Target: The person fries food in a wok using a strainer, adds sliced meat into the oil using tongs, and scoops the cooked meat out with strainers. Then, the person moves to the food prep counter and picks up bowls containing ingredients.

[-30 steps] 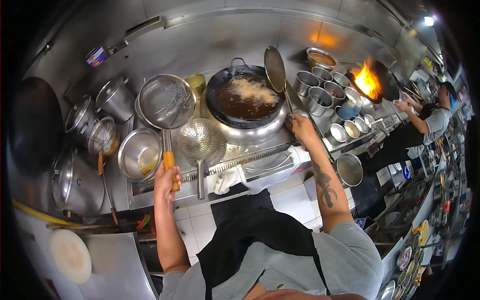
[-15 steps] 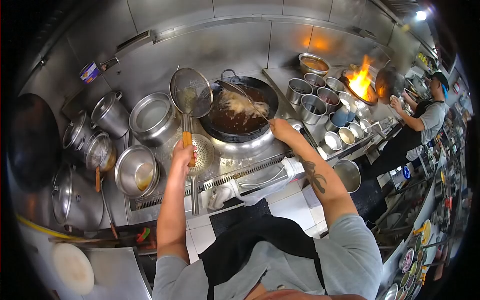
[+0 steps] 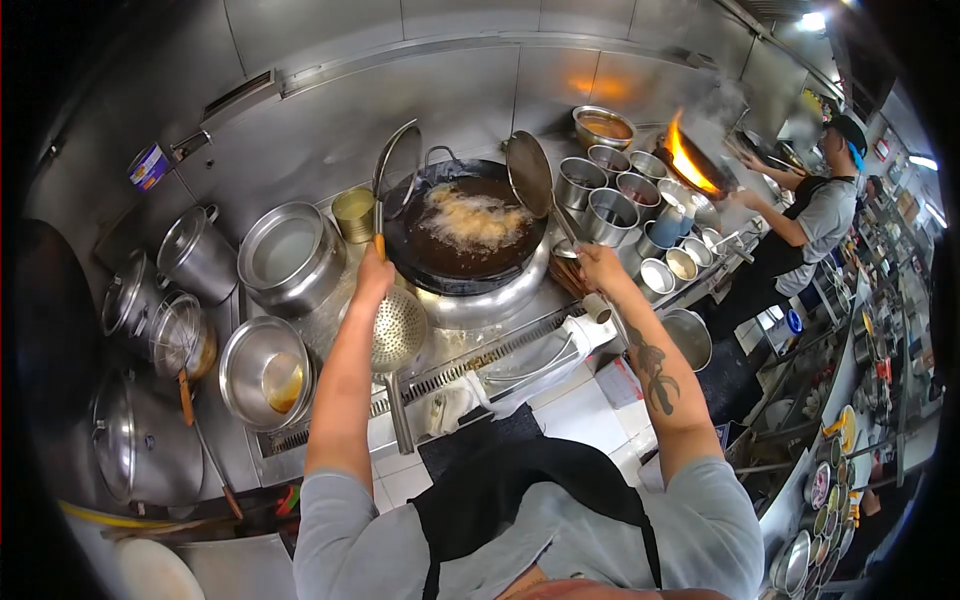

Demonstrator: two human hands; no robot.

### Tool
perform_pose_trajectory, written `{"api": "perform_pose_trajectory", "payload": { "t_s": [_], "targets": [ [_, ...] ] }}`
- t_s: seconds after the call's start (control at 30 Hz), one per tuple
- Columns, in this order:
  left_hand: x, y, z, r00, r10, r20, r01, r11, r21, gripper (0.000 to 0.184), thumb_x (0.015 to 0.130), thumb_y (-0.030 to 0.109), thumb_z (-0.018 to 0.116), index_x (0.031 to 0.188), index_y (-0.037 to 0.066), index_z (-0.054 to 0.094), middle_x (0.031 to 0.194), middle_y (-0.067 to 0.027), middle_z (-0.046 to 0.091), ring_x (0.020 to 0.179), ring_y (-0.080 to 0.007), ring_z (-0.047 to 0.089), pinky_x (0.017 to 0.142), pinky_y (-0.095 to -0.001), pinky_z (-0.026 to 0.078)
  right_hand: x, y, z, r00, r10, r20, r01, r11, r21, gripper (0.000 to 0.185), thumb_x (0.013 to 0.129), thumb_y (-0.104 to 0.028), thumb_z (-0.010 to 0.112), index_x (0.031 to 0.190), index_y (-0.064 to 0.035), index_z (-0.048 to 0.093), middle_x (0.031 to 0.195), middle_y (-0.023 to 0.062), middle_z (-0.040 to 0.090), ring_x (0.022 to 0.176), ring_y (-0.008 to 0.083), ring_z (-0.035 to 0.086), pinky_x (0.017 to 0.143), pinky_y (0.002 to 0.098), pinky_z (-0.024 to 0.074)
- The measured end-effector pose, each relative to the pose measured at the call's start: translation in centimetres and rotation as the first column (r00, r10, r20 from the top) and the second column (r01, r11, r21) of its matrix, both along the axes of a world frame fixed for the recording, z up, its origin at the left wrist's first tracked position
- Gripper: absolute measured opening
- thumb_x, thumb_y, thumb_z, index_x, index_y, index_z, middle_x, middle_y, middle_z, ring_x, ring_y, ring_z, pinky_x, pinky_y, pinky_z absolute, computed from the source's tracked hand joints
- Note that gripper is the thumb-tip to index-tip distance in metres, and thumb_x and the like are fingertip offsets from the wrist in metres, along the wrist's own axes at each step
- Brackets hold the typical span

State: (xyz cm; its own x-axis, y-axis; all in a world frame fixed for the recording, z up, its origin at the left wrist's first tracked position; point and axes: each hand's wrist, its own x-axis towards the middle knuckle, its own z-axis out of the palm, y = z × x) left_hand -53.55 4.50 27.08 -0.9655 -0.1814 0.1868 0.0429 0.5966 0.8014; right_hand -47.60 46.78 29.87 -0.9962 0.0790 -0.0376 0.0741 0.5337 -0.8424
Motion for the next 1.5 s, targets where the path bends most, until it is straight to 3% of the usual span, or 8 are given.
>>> {"api": "perform_pose_trajectory", "payload": {
  "t_s": [0.13,0.23,0.43,0.63,0.73,1.03,1.33,1.5],
  "targets": [
    [-3.5,0.2,-2.3,0.986,-0.092,-0.137,0.059,0.973,-0.224,0.046,0.077,0.005,0.050,0.122,-0.002,0.043,0.093,-0.0315,0.061,0.085,-0.0427,0.062,0.074,-0.0475,0.048,1.4,-1.2,-0.8,0.987,-0.064,0.145,0.099,0.963,-0.249,0.026,0.094,-0.015,0.045,0.113,-0.0020,0.056,0.061,0.0012,0.051,0.039,0.0090,0.042,0.036,0.0256,0.0310],
    [-4.7,0.6,-1.9,0.989,-0.149,0.023,0.150,0.956,-0.251,0.051,0.077,0.005,0.052,0.126,-0.003,0.040,0.098,-0.0338,0.059,0.098,-0.0466,0.057,0.086,-0.0491,0.044,2.1,-2.2,-0.9,0.977,-0.063,0.202,0.133,0.927,-0.351,0.026,0.095,-0.017,0.044,0.114,-0.0033,0.054,0.063,0.0016,0.051,0.041,0.0092,0.042,0.036,0.0254,0.0301],
    [-6.1,0.3,-4.0,0.981,-0.195,0.025,0.195,0.950,-0.245,0.054,0.075,0.005,0.053,0.127,-0.003,0.041,0.103,-0.0337,0.059,0.099,-0.0464,0.057,0.087,-0.0483,0.044,2.4,-3.5,-1.3,0.951,-0.072,0.300,0.212,0.858,-0.467,0.022,0.096,-0.018,0.044,0.113,-0.0066,0.052,0.063,0.0026,0.050,0.040,0.0091,0.039,0.036,0.0259,0.0270],
    [-1.1,0.4,-0.6,0.942,-0.264,0.207,0.253,0.964,0.074,0.045,0.075,0.003,0.050,0.120,0.000,0.048,0.085,-0.0255,0.061,0.070,-0.0375,0.063,0.060,-0.0432,0.049,2.7,-3.1,-1.4,0.936,-0.018,0.352,0.229,0.789,-0.570,0.019,0.095,-0.016,0.045,0.109,-0.0047,0.052,0.063,0.0035,0.051,0.040,0.0097,0.038,0.036,0.0259,0.0253],
    [0.2,-0.1,0.1,0.956,-0.245,0.161,0.230,0.968,0.104,0.040,0.076,0.001,0.048,0.116,0.002,0.049,0.076,-0.0213,0.058,0.057,-0.0329,0.060,0.049,-0.0408,0.045,3.0,-2.3,-1.1,0.932,0.004,0.362,0.223,0.782,-0.582,0.019,0.095,-0.016,0.046,0.108,-0.0037,0.054,0.062,0.0034,0.051,0.040,0.0095,0.038,0.036,0.0259,0.0254],
    [-1.6,-1.1,-1.2,0.983,-0.179,-0.034,0.174,0.978,-0.119,0.033,0.076,0.002,0.048,0.110,0.000,0.048,0.076,-0.0224,0.059,0.057,-0.0329,0.060,0.049,-0.0409,0.045,3.0,-0.8,-1.2,0.961,0.010,0.277,0.132,0.861,-0.491,0.025,0.096,-0.019,0.048,0.113,-0.0012,0.053,0.061,0.0023,0.051,0.039,0.0090,0.039,0.035,0.0252,0.0291],
    [-1.2,0.8,1.0,0.903,-0.246,0.351,0.187,0.963,0.195,0.034,0.078,0.001,0.049,0.112,0.002,0.048,0.061,-0.0078,0.049,0.045,-0.0169,0.049,0.038,-0.0342,0.038,1.2,-0.7,-1.9,0.977,0.054,0.207,0.054,0.873,-0.484,0.025,0.096,-0.018,0.048,0.113,-0.0001,0.053,0.064,0.0022,0.052,0.040,0.0082,0.040,0.037,0.0247,0.0323],
    [-0.5,0.2,0.4,0.875,-0.309,0.372,0.206,0.934,0.291,0.031,0.079,0.001,0.050,0.111,0.003,0.049,0.063,-0.0034,0.048,0.046,-0.0130,0.047,0.038,-0.0303,0.038,1.3,0.1,-2.3,0.973,0.107,0.205,0.025,0.833,-0.553,0.024,0.096,-0.017,0.048,0.111,0.0012,0.053,0.064,0.0031,0.053,0.040,0.0081,0.039,0.036,0.0247,0.0316]
  ]
}}
